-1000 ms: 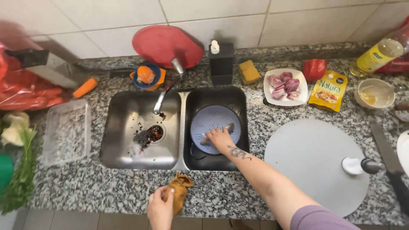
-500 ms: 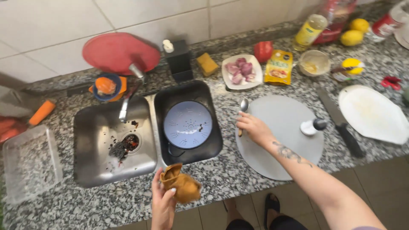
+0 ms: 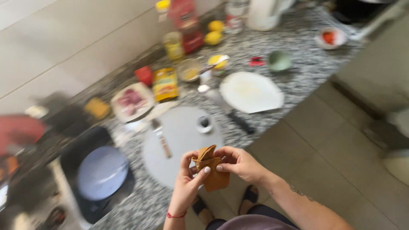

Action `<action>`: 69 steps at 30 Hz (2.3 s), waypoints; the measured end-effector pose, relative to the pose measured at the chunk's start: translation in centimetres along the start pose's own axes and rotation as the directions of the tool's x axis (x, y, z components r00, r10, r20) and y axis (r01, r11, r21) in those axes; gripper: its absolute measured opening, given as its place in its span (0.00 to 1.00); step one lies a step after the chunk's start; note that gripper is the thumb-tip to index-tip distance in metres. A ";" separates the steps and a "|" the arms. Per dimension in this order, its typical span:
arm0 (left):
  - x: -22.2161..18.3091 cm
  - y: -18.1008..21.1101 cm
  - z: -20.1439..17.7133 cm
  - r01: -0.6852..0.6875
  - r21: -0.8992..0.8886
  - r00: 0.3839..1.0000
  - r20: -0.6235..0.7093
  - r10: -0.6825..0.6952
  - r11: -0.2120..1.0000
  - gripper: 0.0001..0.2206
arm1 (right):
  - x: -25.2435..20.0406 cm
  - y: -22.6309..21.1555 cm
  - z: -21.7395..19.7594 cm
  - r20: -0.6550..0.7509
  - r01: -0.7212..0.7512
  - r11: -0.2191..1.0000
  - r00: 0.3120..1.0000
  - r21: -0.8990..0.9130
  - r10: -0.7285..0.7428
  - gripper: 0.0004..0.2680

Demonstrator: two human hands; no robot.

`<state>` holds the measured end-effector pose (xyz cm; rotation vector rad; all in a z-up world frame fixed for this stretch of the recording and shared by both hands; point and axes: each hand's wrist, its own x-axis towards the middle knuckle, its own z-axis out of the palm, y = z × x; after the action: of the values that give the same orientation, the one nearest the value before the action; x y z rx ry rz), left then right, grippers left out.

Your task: Finalizing the cooking of rice and then assembling multiple salad bowls by distributing ingredients like tomatoes with a fork.

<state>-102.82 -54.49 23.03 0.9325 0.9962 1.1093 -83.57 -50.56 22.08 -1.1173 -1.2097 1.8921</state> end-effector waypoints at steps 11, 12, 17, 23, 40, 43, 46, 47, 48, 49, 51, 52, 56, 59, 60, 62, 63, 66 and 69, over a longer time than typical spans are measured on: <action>17.4 0.6 32.7 -0.742 0.392 0.651 0.615 0.445 0.544 0.06 | -13.6 -7.9 -28.3 -0.482 0.298 0.913 0.780 -0.278 -0.401 0.16; 19.9 -0.3 35.3 -0.837 0.409 0.544 0.699 0.464 0.365 0.07 | -14.0 -9.0 -30.6 -0.526 0.309 0.875 0.707 -0.372 -0.473 0.22; 27.4 0.2 46.4 -0.808 0.376 0.550 0.758 0.350 0.453 0.05 | -15.1 -12.0 -41.6 -0.480 0.312 0.803 0.671 -0.508 -0.565 0.19; 40.1 -0.7 56.7 -0.541 0.591 0.639 0.751 -0.164 0.598 0.17 | -13.3 -18.2 -57.2 -0.551 0.118 0.743 0.596 -0.659 -0.584 0.13; 64.3 -13.4 77.6 -0.004 0.562 0.919 0.327 -0.218 0.827 0.13 | -3.9 -23.4 -91.4 -0.868 0.225 0.973 0.470 -0.053 -0.157 0.21; 67.6 -13.3 81.7 0.102 0.618 0.907 0.264 -0.328 0.780 0.14 | -3.6 -25.0 -99.7 -0.804 0.101 0.884 0.380 -0.456 -0.458 0.24; 69.6 -11.1 86.2 0.125 0.188 0.887 0.420 -0.194 0.974 0.10 | -4.2 -27.1 -106.3 -0.747 0.075 0.817 0.364 -0.572 -0.556 0.11; 70.5 -11.1 87.3 0.192 0.091 0.867 0.450 -0.212 0.977 0.08 | -4.6 -28.6 -107.2 -0.723 0.015 0.826 0.476 -0.563 -0.501 0.06; 71.0 -11.2 88.4 0.263 -0.004 0.843 0.487 -0.228 0.965 0.07 | -5.3 -29.9 -107.8 -0.697 -0.054 0.829 0.575 -0.556 -0.430 0.07; 71.8 -11.4 89.5 0.260 -0.014 0.853 0.472 -0.223 0.966 0.07 | -4.9 -31.4 -108.4 -0.684 -0.050 0.825 0.590 -0.563 -0.430 0.07; 72.5 -12.0 91.0 0.199 -0.275 0.816 0.578 -0.004 0.941 0.09 | -4.4 -33.7 -108.8 -0.494 -0.105 0.834 0.842 -0.541 -0.215 0.26; 73.0 -12.5 91.5 0.198 -0.279 0.830 0.558 -0.009 0.940 0.09 | -4.0 -34.8 -109.2 -0.477 -0.104 0.835 0.855 -0.541 -0.203 0.26; 74.1 -10.7 92.7 -0.067 -0.034 0.872 0.483 0.075 0.997 0.11 | -1.8 -37.2 -110.7 -0.519 -0.382 0.803 0.848 -0.457 0.108 0.10; 73.4 -8.0 91.3 -0.314 0.308 0.915 0.349 0.200 0.898 0.09 | 0.9 -35.2 -113.6 -0.612 -0.420 0.855 0.774 -0.303 0.163 0.08; 73.0 -7.5 90.5 -0.358 0.374 0.915 0.325 0.241 0.855 0.08 | 2.1 -34.0 -114.9 -0.683 -0.371 0.904 0.718 -0.214 0.133 0.10; 71.6 -6.6 88.6 -0.282 0.433 0.944 0.283 0.168 0.856 0.07 | 4.8 -33.1 -113.9 -0.633 -0.345 0.937 0.738 -0.058 0.232 0.15; 70.8 -6.1 87.6 -0.209 0.481 0.961 0.262 0.088 0.851 0.07 | 6.1 -32.7 -113.3 -0.584 -0.319 0.941 0.744 0.117 0.325 0.20; 68.5 -5.3 85.2 -0.158 0.502 0.969 0.243 0.037 0.850 0.06 | 9.7 -33.2 -108.4 -0.524 -0.284 0.954 0.801 0.092 0.289 0.21; 66.6 -5.8 82.7 -0.023 0.541 0.984 0.162 -0.077 0.841 0.08 | 12.1 -31.7 -106.8 -0.389 -0.108 0.979 0.906 0.170 0.167 0.15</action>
<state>-12.63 1.40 30.50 1.4431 1.1959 0.7037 8.15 13.74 23.70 -1.4547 -0.7681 1.7036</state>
